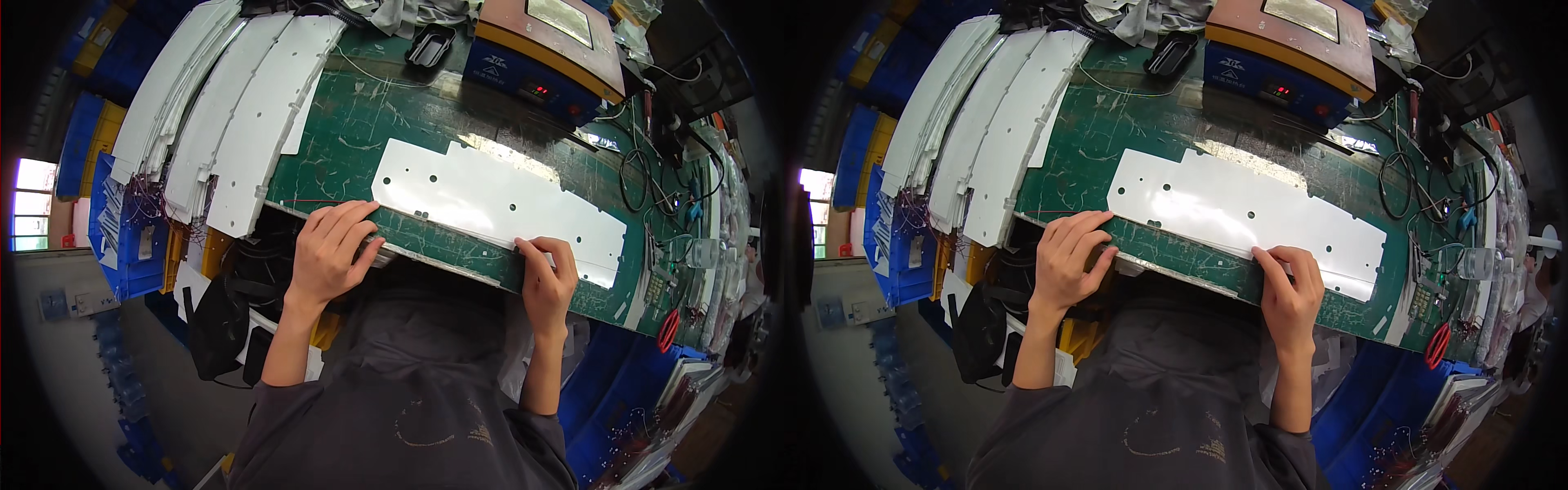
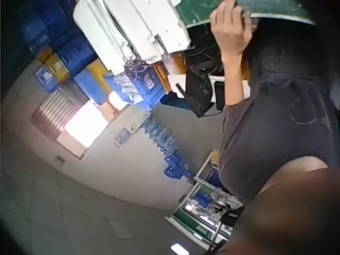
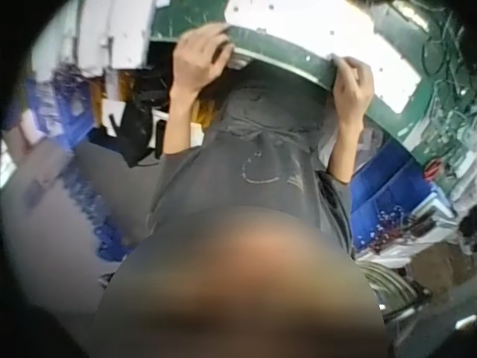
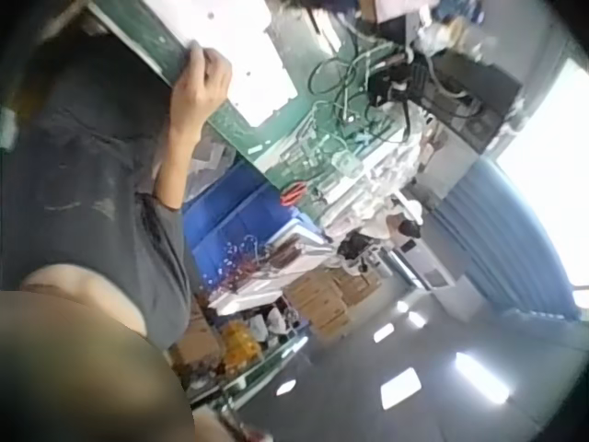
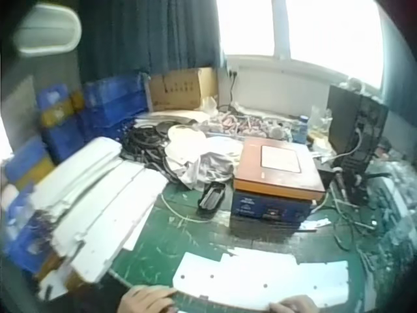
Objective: Assembling and inspecting white metal lighting fixture housings and reflector strips at a workbench.
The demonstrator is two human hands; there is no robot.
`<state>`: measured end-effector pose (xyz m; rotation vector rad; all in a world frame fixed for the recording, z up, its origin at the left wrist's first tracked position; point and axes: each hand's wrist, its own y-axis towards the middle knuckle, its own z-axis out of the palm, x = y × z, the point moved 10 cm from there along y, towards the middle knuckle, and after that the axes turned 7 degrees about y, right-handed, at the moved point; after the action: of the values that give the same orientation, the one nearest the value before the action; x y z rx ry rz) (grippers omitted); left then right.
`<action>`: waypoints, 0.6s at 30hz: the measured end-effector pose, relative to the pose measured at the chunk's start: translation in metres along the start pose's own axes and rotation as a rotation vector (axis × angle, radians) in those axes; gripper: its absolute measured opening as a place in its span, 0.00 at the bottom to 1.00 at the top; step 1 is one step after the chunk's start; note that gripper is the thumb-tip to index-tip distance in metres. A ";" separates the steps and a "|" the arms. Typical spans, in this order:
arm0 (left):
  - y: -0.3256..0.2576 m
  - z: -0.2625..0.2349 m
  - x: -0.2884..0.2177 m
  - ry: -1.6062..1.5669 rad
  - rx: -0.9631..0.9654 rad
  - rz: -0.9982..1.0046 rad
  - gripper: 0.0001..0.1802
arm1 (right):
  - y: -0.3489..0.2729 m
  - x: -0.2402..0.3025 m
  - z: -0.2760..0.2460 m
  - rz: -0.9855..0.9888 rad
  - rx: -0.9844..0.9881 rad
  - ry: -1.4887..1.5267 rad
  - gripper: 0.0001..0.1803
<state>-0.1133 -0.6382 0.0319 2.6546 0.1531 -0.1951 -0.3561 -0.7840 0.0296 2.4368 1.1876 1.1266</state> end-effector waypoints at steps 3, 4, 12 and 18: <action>0.001 0.001 -0.002 0.045 0.048 0.017 0.11 | -0.001 0.002 -0.001 -0.012 0.000 0.001 0.19; 0.001 0.000 -0.004 0.045 0.049 0.017 0.11 | -0.002 0.002 -0.001 -0.011 0.000 0.001 0.19; 0.005 0.009 -0.025 0.192 0.171 0.028 0.26 | -0.008 0.003 -0.002 0.013 0.002 0.022 0.19; 0.007 0.012 -0.037 0.238 0.268 0.031 0.32 | -0.011 0.003 -0.002 -0.027 0.017 0.020 0.20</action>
<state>-0.1497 -0.6525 0.0298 2.9394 0.1730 0.1201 -0.3629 -0.7745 0.0270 2.4202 1.2366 1.1410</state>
